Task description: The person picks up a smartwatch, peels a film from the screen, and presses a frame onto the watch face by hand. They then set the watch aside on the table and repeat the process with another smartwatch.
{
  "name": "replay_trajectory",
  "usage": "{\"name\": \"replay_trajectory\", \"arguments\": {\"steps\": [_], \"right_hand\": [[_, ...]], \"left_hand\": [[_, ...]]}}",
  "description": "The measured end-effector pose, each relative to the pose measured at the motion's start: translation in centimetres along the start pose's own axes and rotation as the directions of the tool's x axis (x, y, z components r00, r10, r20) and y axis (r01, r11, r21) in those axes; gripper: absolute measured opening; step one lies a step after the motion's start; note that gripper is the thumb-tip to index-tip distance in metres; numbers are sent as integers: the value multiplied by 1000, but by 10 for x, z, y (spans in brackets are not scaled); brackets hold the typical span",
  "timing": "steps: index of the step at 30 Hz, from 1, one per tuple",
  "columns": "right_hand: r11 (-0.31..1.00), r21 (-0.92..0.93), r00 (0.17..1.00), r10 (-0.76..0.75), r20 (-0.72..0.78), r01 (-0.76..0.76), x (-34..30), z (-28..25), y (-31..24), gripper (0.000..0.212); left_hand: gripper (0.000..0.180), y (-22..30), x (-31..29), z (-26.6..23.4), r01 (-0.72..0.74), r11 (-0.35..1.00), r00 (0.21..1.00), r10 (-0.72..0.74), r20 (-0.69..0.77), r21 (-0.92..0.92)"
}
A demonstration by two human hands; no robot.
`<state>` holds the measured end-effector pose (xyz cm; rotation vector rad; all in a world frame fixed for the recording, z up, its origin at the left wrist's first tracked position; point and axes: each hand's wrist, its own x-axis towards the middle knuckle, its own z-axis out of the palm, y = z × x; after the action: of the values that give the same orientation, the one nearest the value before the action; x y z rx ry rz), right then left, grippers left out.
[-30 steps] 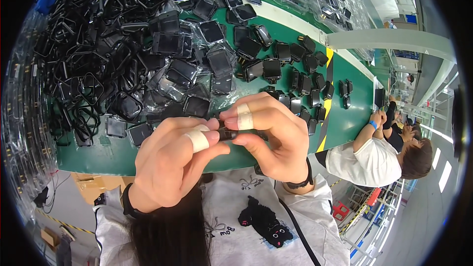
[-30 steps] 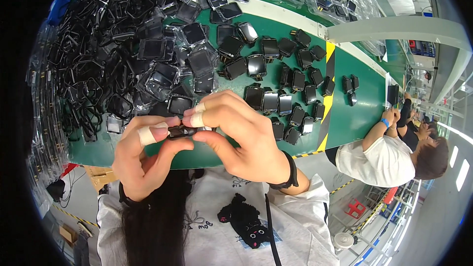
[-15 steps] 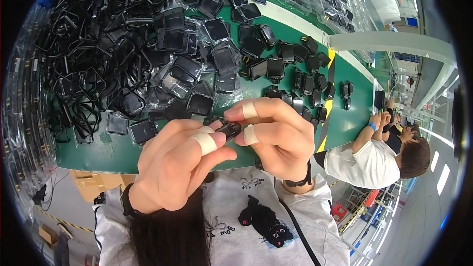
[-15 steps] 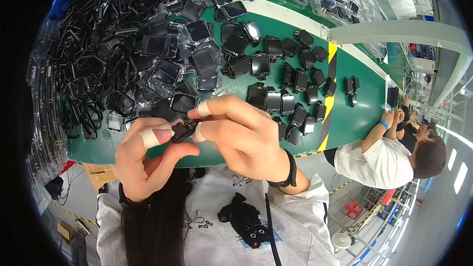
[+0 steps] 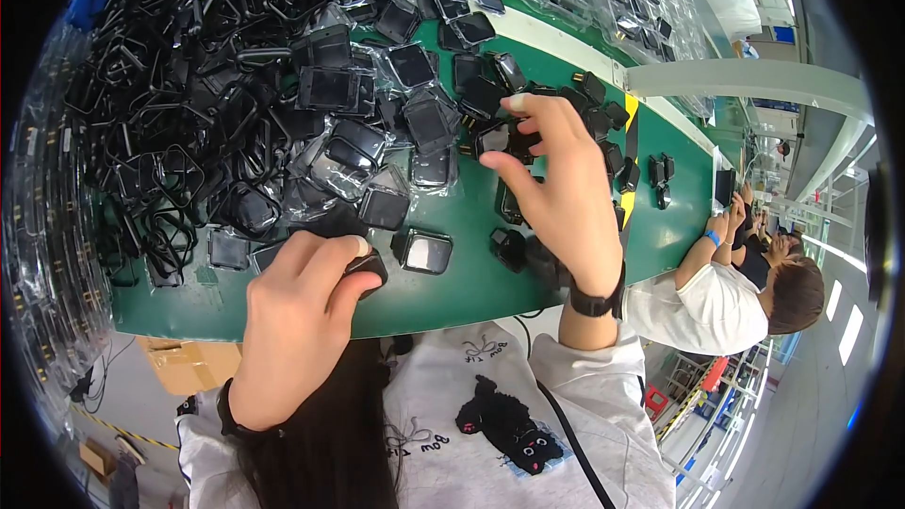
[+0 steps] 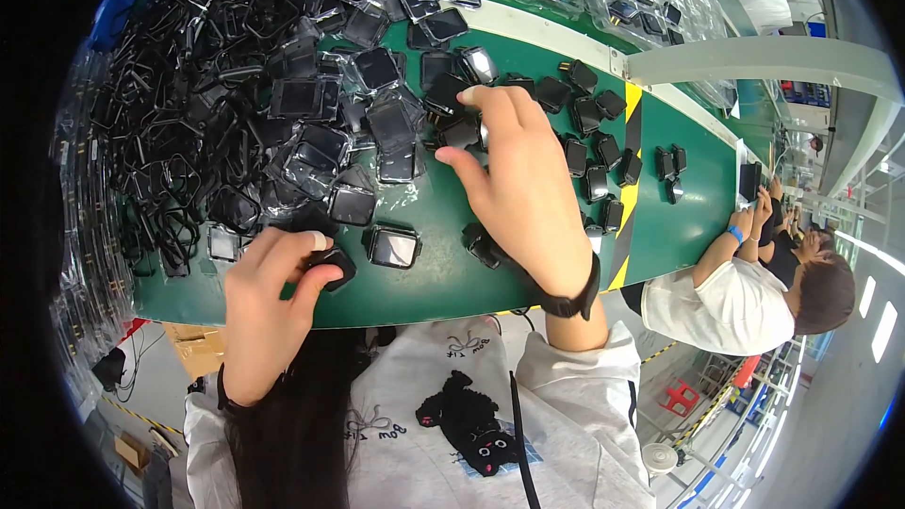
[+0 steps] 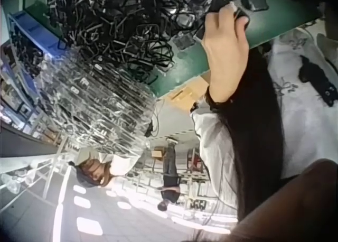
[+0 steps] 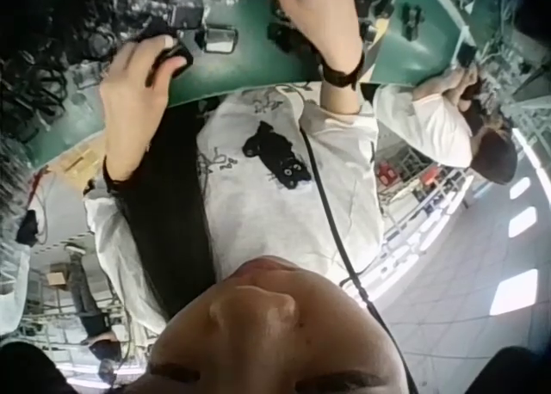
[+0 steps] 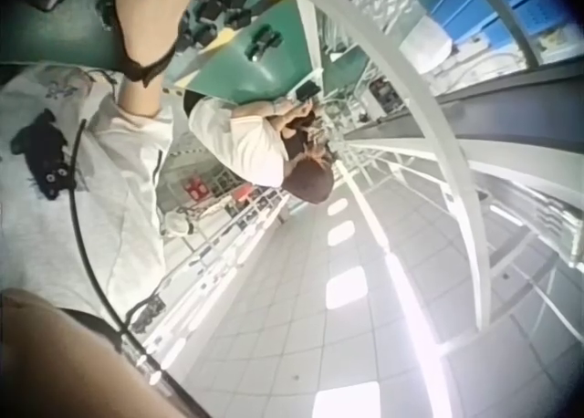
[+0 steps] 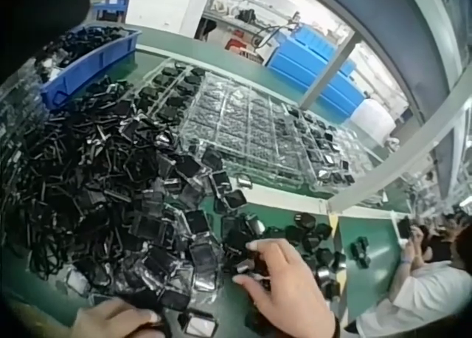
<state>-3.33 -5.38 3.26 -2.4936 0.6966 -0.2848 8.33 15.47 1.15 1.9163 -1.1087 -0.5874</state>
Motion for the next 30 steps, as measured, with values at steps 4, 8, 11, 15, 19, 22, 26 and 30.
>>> {"name": "replay_trajectory", "arguments": {"steps": [4, 8, 11, 15, 19, 22, 26, 30], "right_hand": [[941, -337, 998, 4, 60, 17, 7, 4, -3, 47], [952, -304, 997, -17, 79, 40, 5, 3, -10, 49], [980, -172, 995, -89, 48, 96, 2, -5, -31, 49], [945, 265, 965, -232, 125, 192, 8, 0, -50, 43], [948, 278, 976, -188, 106, 153, 21, 14, -52, 35], [978, 153, 968, -170, 185, 143, 28, 27, -55, 28], [956, -59, 957, -285, 51, 288, 34, 43, -55, 20], [966, 257, 987, -7, 160, -35, 31, 19, -64, 15]], "left_hand": [[29, 0, 0, 3, -33, 976, 999, 31, 11, 214], [32, -1, 10, 3, 20, 1000, 999, -19, 44, -18], [35, 0, 21, 9, 115, 854, 993, -86, 81, -507], [42, -5, 27, 7, 154, 321, 987, -95, 130, -935], [47, -21, 28, -14, 116, 422, 993, -78, 91, -899], [47, -30, 29, -34, 64, 522, 994, -105, 11, -851], [40, -36, 26, -42, 35, 524, 990, -132, -41, -851], [37, -31, 30, -32, 35, 485, 971, -224, -85, -874]]}}
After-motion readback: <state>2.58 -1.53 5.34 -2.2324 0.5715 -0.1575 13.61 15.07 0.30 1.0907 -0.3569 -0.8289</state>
